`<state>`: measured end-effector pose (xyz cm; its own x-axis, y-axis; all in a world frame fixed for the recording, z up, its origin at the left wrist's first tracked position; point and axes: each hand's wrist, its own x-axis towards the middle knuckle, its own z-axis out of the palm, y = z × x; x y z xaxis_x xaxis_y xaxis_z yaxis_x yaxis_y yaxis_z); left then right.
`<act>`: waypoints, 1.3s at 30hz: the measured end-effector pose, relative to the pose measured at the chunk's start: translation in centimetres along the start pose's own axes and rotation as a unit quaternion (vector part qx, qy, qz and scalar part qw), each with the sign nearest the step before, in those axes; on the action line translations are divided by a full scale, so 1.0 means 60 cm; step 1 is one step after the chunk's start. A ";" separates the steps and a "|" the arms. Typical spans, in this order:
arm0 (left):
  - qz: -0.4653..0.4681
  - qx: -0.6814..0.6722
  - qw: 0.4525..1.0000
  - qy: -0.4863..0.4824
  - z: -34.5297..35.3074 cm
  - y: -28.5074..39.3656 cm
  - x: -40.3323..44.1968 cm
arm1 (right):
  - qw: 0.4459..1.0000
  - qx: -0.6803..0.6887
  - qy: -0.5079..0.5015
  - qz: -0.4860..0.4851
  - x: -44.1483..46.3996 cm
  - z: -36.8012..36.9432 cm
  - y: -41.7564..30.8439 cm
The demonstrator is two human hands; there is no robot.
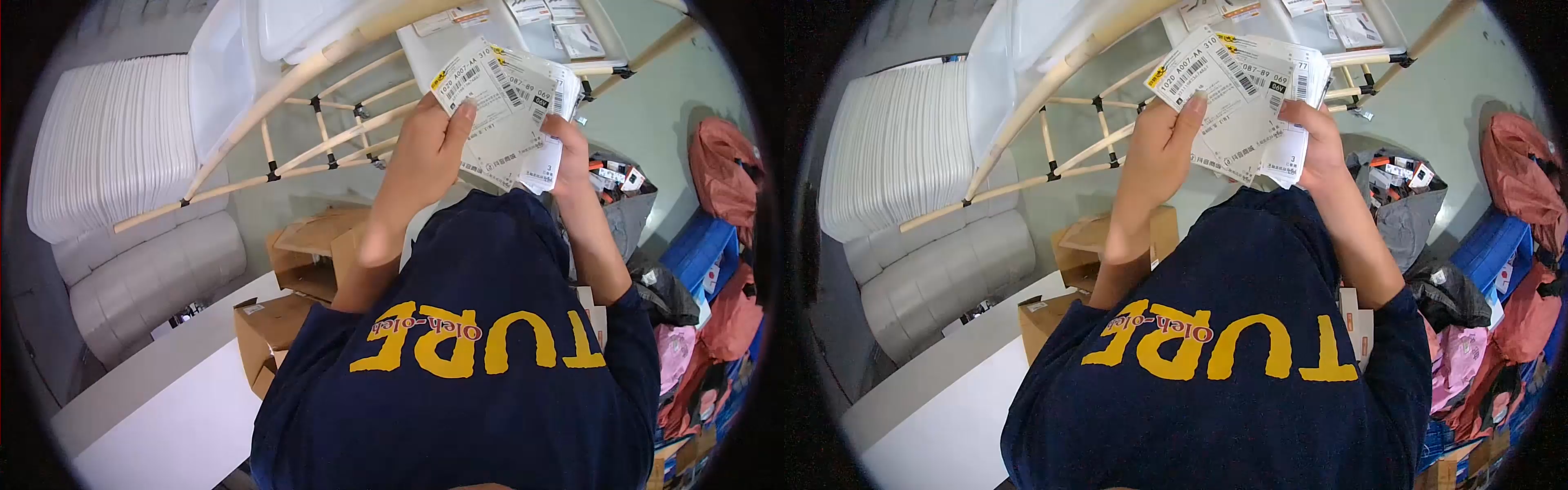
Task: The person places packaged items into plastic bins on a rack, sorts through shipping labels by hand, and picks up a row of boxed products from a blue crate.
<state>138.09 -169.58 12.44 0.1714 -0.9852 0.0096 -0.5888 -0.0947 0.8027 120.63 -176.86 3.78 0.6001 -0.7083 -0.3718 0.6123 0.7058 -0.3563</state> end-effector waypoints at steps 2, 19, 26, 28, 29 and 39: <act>-0.044 -0.023 0.999 -0.004 -0.001 0.004 0.001 | 1.000 -0.022 0.008 0.006 0.003 -0.008 -0.002; 0.070 0.319 0.941 0.091 -0.043 0.007 0.009 | 0.999 0.034 0.011 0.035 0.024 -0.033 -0.016; -0.001 0.120 0.991 0.051 -0.003 0.007 0.017 | 0.998 -0.056 0.018 0.009 0.012 -0.010 -0.016; -0.059 0.108 0.992 0.029 -0.017 0.010 0.021 | 0.998 -0.064 0.012 0.020 0.011 -0.003 -0.019; -0.087 0.102 0.991 0.017 -0.023 0.010 0.022 | 0.997 -0.067 0.010 0.025 0.011 -0.003 -0.019; 0.055 0.090 0.990 0.091 -0.027 -0.038 0.016 | 0.998 -0.052 0.037 0.001 0.008 -0.002 -0.011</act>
<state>140.85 -170.10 11.59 0.2280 -0.9502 0.2125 -0.7405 -0.0275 0.6715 120.43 -177.65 3.73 0.5592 -0.7060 -0.4346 0.5521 0.7082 -0.4400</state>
